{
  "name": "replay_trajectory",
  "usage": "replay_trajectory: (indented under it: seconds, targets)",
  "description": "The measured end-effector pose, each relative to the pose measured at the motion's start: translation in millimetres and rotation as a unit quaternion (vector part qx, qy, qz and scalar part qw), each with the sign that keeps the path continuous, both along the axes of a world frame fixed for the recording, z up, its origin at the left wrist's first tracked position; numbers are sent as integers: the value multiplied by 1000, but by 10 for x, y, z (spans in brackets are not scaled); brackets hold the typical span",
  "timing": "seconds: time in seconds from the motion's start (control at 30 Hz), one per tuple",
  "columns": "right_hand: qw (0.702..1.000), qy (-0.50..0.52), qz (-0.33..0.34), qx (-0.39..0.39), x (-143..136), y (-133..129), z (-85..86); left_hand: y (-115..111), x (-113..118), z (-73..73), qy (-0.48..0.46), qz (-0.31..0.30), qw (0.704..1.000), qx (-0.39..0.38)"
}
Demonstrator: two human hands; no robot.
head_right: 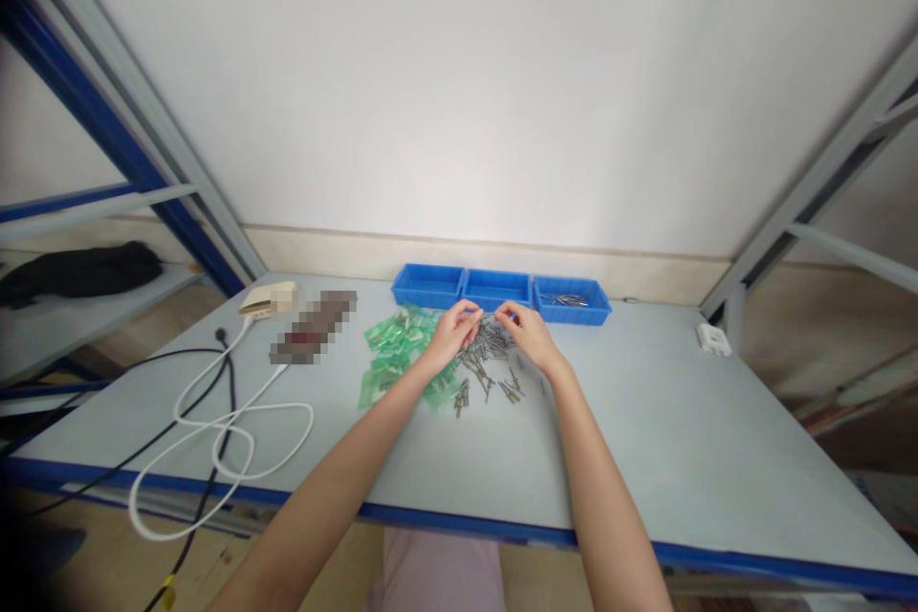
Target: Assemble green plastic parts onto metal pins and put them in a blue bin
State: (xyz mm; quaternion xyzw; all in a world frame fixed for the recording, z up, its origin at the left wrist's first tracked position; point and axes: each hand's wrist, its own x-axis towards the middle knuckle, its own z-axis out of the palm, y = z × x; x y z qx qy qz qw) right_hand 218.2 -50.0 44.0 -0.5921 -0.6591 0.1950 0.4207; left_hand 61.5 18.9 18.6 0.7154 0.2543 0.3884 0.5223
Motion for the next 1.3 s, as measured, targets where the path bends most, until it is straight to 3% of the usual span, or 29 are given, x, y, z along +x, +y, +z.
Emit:
replay_trajectory:
  seconds: [0.2,0.3,0.4,0.53,0.63,0.7,0.77,0.87,0.97,1.1,1.3]
  targets:
    - [999,-12,33,-27,3,-11,15,-30,-5,38,17,5,1000,13]
    - [999,-21,7,-28,33,1,30,-28,-4,29,7,3,1000,3]
    - [992,-39,-123,-18,150,5,10,-5,-3,0,-13,3,1000,-17]
    - [924,-83,-369,-51,424,-60,-86,16,-4,-20,-10,3,1000,-18]
    - [890,-116,-430,-101,607,-138,-130,15,-3,-16,1,-3,1000,-13]
    - [890,-143,-411,-135,667,-182,-102,11,-3,-13,5,-4,1000,-13]
    - [906,-172,-348,-169,661,-213,-35,9,-5,-14,6,-3,1000,-15]
    - [937,-204,-161,-233,535,-236,76,11,-7,-20,14,1,1000,-15]
    - [915,-252,-12,-315,320,-233,130,12,-8,-22,27,0,1000,-10]
    - [875,-328,4,-356,79,-198,139,5,-11,-9,32,-8,999,3]
    - [875,-341,-1,-342,30,-169,123,-12,-17,16,48,-14,999,11]
